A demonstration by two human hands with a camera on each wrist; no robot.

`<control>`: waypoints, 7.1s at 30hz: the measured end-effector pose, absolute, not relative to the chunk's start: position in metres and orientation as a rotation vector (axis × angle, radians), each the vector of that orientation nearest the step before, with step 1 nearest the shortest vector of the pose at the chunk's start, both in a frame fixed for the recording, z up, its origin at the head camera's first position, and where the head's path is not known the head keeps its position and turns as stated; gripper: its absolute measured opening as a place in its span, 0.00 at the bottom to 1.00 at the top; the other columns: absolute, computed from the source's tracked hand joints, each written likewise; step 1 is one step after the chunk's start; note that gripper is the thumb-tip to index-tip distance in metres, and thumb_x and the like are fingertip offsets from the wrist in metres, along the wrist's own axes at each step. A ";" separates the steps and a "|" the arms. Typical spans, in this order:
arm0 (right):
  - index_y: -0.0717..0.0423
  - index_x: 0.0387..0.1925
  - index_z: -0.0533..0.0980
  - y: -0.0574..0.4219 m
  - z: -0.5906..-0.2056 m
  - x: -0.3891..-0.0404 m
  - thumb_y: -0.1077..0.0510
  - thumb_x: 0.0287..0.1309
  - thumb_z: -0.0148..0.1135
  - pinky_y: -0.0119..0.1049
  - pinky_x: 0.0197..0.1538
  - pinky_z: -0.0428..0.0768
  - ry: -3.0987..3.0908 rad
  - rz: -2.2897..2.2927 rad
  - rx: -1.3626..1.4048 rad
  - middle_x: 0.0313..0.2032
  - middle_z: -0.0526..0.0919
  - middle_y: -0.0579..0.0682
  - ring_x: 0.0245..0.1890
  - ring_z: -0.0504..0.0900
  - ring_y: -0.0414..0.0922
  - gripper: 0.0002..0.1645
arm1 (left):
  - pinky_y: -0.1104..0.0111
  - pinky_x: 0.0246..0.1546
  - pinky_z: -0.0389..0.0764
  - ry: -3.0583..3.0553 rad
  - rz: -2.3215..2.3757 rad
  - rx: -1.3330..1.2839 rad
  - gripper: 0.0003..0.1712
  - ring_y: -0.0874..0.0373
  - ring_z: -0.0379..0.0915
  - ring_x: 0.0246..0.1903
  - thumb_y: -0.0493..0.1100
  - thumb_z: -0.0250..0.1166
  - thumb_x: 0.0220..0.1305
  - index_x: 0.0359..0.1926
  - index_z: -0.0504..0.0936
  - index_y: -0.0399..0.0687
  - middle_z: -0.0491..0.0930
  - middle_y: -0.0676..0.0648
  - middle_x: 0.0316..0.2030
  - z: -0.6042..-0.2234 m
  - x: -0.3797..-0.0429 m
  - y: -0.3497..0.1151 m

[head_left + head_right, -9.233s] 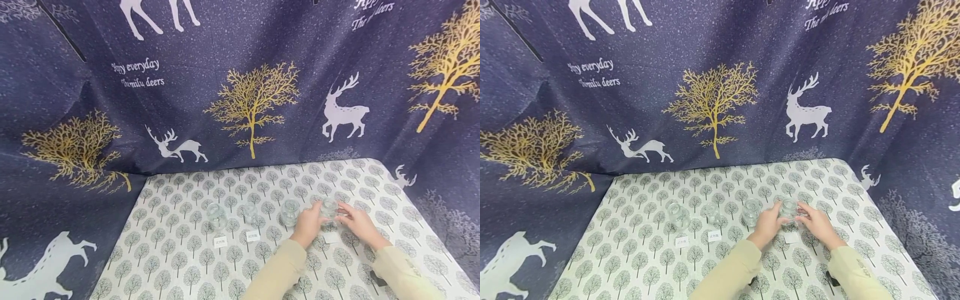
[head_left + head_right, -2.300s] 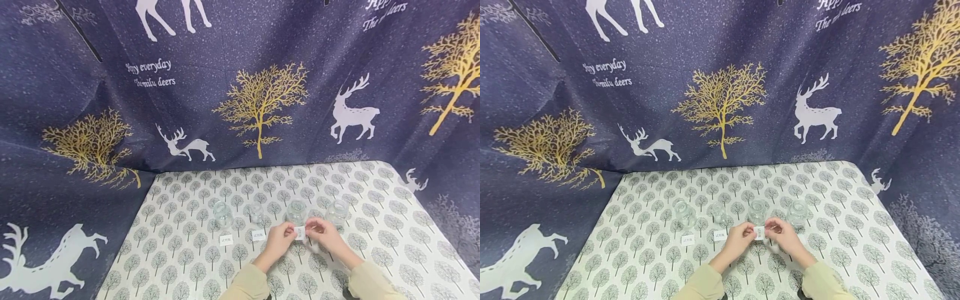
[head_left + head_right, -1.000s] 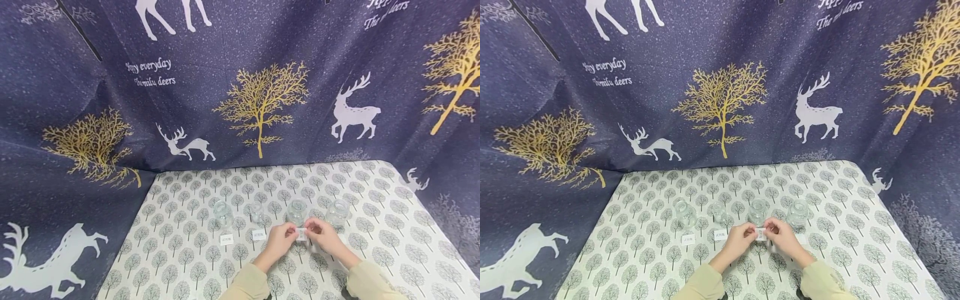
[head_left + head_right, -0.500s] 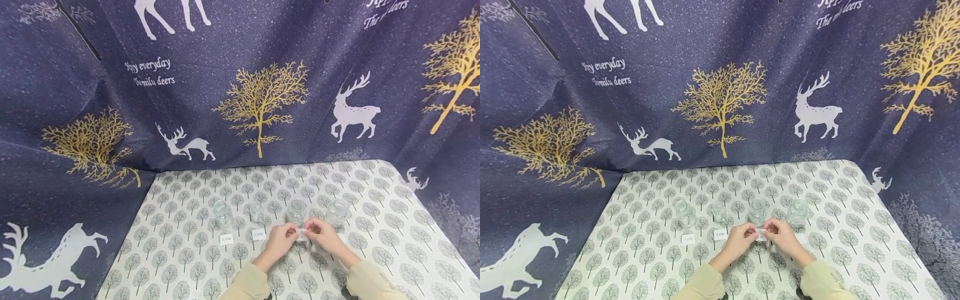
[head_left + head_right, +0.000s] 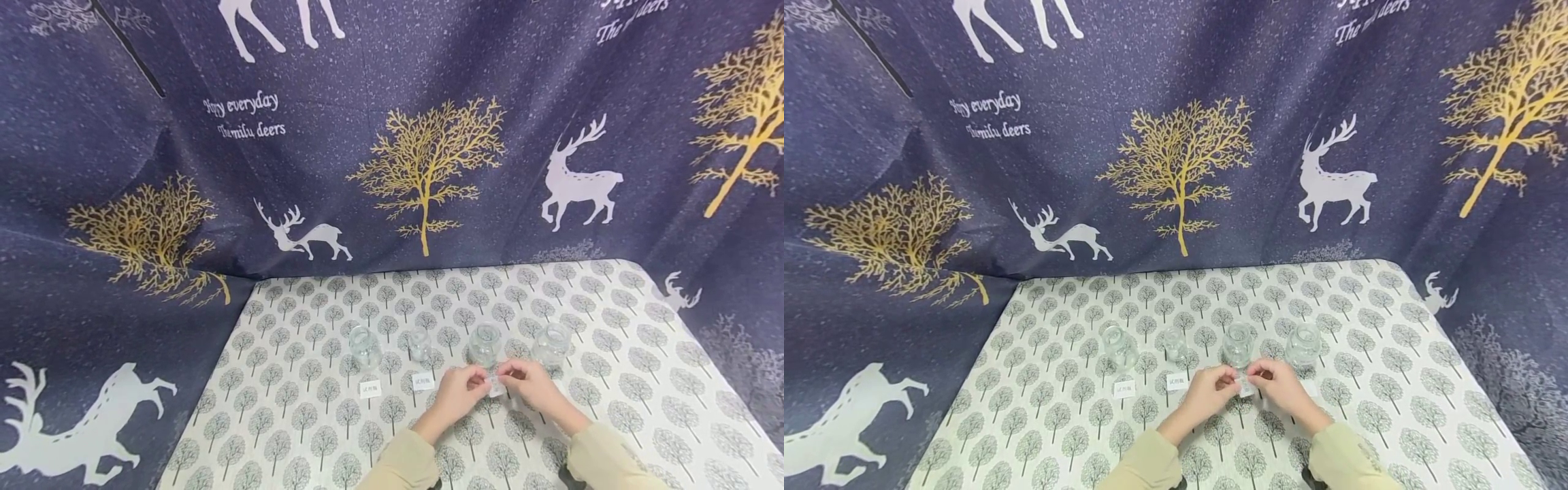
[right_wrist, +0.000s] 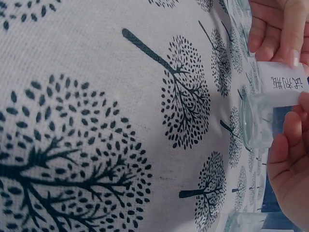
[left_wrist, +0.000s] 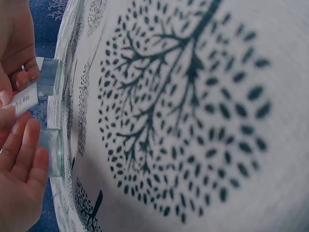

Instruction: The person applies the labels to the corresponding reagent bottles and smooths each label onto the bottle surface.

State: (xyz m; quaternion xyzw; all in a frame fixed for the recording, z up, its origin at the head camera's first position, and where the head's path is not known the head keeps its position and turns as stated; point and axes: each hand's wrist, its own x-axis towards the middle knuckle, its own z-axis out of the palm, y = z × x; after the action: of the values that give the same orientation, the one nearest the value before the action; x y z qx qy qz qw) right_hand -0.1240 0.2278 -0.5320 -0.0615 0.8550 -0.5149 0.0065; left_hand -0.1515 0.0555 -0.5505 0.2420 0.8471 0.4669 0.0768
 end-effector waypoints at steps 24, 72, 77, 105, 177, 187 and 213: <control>0.64 0.23 0.78 0.217 -0.516 -0.116 0.73 0.40 0.62 0.26 0.30 0.78 2.861 -1.578 -0.536 0.25 0.78 0.56 0.25 0.77 0.40 0.05 | 0.77 0.39 0.74 2.122 1.667 0.399 0.14 0.67 0.76 0.32 0.44 0.61 0.54 0.43 0.76 0.49 0.83 0.51 0.32 -0.545 -0.156 0.059; 0.66 0.29 0.76 0.241 -0.515 -0.111 0.74 0.47 0.56 0.26 0.29 0.76 2.912 -1.663 -0.407 0.28 0.81 0.58 0.26 0.76 0.32 0.06 | 0.82 0.27 0.70 2.531 1.344 0.668 0.13 0.73 0.65 0.23 0.32 0.58 0.47 0.34 0.81 0.48 0.79 0.54 0.32 -0.550 -0.152 0.073; 0.66 0.30 0.76 0.242 -0.521 -0.111 0.73 0.47 0.57 0.26 0.31 0.77 2.896 -1.675 -0.475 0.30 0.81 0.53 0.28 0.76 0.30 0.06 | 0.78 0.34 0.73 2.609 1.174 0.648 0.15 0.68 0.70 0.29 0.30 0.59 0.44 0.35 0.81 0.49 0.80 0.53 0.34 -0.554 -0.154 0.069; 0.62 0.42 0.74 0.233 -0.537 -0.111 0.67 0.50 0.57 0.26 0.28 0.75 2.811 -1.557 -0.350 0.27 0.78 0.49 0.25 0.73 0.29 0.14 | 0.83 0.29 0.72 2.513 1.361 0.669 0.10 0.75 0.68 0.25 0.45 0.62 0.52 0.37 0.79 0.49 0.79 0.57 0.28 -0.543 -0.142 0.068; 0.60 0.42 0.72 0.214 -0.546 -0.146 0.59 0.46 0.64 0.30 0.32 0.76 3.081 -1.455 0.137 0.33 0.81 0.53 0.29 0.76 0.42 0.20 | 0.77 0.29 0.73 3.214 1.212 0.480 0.05 0.70 0.73 0.21 0.51 0.63 0.51 0.26 0.81 0.57 0.81 0.58 0.22 -0.559 -0.167 0.075; 0.55 0.61 0.58 0.218 -0.540 -0.160 0.55 0.46 0.64 0.41 0.38 0.77 2.950 -1.365 -0.052 0.50 0.73 0.59 0.41 0.76 0.51 0.41 | 0.77 0.30 0.74 3.220 1.144 0.437 0.07 0.70 0.74 0.22 0.52 0.62 0.52 0.27 0.81 0.58 0.82 0.59 0.23 -0.559 -0.167 0.076; 0.57 0.59 0.55 0.227 -0.538 -0.164 0.53 0.47 0.62 0.46 0.42 0.78 2.913 -1.275 -0.167 0.51 0.72 0.64 0.44 0.77 0.56 0.40 | 0.63 0.56 0.68 2.954 1.061 0.747 0.40 0.56 0.66 0.57 0.59 0.59 0.51 0.64 0.57 0.57 0.67 0.49 0.59 -0.552 -0.188 0.062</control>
State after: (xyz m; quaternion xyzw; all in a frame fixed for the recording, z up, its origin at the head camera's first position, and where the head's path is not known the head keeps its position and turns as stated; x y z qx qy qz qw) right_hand -0.1643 0.2272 -0.5382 -0.0523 0.9147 -0.4002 -0.0212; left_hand -0.1885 0.0616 -0.5515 0.2313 0.9148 0.3285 -0.0426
